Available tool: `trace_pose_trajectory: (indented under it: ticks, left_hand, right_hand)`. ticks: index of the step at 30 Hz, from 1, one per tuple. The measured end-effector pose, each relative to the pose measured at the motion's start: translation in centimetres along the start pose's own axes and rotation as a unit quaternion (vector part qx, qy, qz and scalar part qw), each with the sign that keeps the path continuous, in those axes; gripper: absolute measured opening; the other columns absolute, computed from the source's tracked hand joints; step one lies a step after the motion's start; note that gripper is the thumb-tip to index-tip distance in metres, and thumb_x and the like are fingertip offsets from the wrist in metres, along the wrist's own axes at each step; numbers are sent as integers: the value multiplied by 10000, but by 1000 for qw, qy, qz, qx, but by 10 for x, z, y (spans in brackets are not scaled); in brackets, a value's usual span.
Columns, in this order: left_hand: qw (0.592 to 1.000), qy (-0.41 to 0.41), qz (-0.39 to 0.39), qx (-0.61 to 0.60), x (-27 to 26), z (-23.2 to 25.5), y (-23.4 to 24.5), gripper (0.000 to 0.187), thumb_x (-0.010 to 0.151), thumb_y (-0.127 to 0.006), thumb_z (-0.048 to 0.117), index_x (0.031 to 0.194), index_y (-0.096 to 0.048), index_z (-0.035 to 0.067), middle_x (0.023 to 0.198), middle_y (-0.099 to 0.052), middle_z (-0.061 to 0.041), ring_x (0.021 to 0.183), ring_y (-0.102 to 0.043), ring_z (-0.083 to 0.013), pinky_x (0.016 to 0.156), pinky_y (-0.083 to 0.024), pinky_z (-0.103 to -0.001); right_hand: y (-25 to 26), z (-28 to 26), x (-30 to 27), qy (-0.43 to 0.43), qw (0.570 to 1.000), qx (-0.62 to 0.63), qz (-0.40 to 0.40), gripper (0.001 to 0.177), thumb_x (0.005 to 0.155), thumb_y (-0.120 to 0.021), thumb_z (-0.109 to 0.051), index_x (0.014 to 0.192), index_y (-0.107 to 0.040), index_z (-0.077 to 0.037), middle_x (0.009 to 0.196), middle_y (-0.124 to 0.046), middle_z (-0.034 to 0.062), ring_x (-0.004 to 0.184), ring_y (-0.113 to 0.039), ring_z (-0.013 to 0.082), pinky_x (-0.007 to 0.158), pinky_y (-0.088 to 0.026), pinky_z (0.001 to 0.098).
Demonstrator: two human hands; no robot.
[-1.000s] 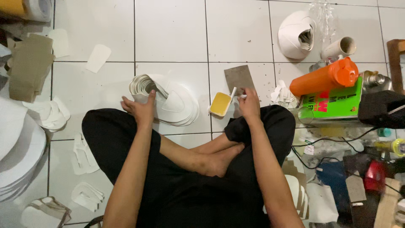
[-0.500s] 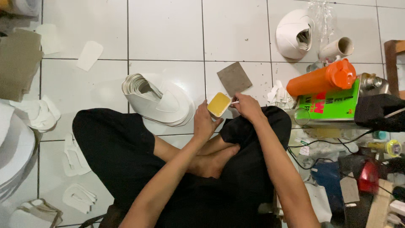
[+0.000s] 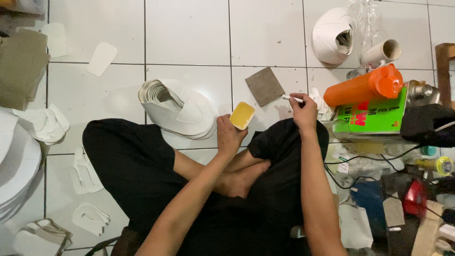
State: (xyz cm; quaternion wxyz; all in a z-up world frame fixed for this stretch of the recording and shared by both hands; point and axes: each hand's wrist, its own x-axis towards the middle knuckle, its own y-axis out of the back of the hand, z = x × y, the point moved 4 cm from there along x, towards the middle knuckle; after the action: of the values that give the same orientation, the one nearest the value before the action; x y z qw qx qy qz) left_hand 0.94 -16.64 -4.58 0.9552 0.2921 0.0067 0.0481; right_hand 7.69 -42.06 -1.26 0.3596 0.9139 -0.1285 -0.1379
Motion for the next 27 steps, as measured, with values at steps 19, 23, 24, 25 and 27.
trace_pose_trajectory:
  ticks: [19,23,24,25,27]
  left_hand:
    - [899,286,264,-200,12,-113,149,709,827,-747,201,1308,-307,-77,1247,-312,-308,1207,-425,-520,1046,-379,-510]
    - [884,369,226,-179,24,-116,130,991,728,-838,414,1354,-283,-117,1320,-256,-340,1289,-316,-511,1125,-260,-505]
    - [874,389,237,-167,27,-116,127,1048,679,-860,459,1361,-279,-85,1318,-258,-312,1292,-309,-480,1122,-263,-503]
    - [865,409,247,-155,29,-116,124,1105,631,-883,504,1367,-276,-53,1317,-260,-284,1295,-302,-450,1119,-265,-502]
    - [852,432,255,-149,32,-119,124,1127,627,-873,536,1387,-244,-10,1334,-231,-236,1304,-276,-444,1110,-274,-533]
  right_hand:
    - [-71,-80,-73,314,945,-4,-91,141,874,-697,-161,993,-691,-86,761,-637,111,688,-617,258,703,-507,359]
    - [-81,-74,-69,317,940,-39,-123,148,881,-679,-162,1000,-671,-73,773,-628,138,721,-619,306,735,-504,385]
    - [-86,-68,-66,311,942,-45,-120,150,873,-686,-168,995,-673,-83,769,-627,126,714,-618,286,733,-504,375]
    - [-89,-61,-63,303,944,-51,-117,152,865,-693,-175,991,-675,-92,765,-627,114,707,-618,265,731,-505,365]
    - [-88,-65,-65,300,946,-47,-117,149,855,-701,-166,980,-677,-90,755,-627,117,696,-616,267,721,-505,367]
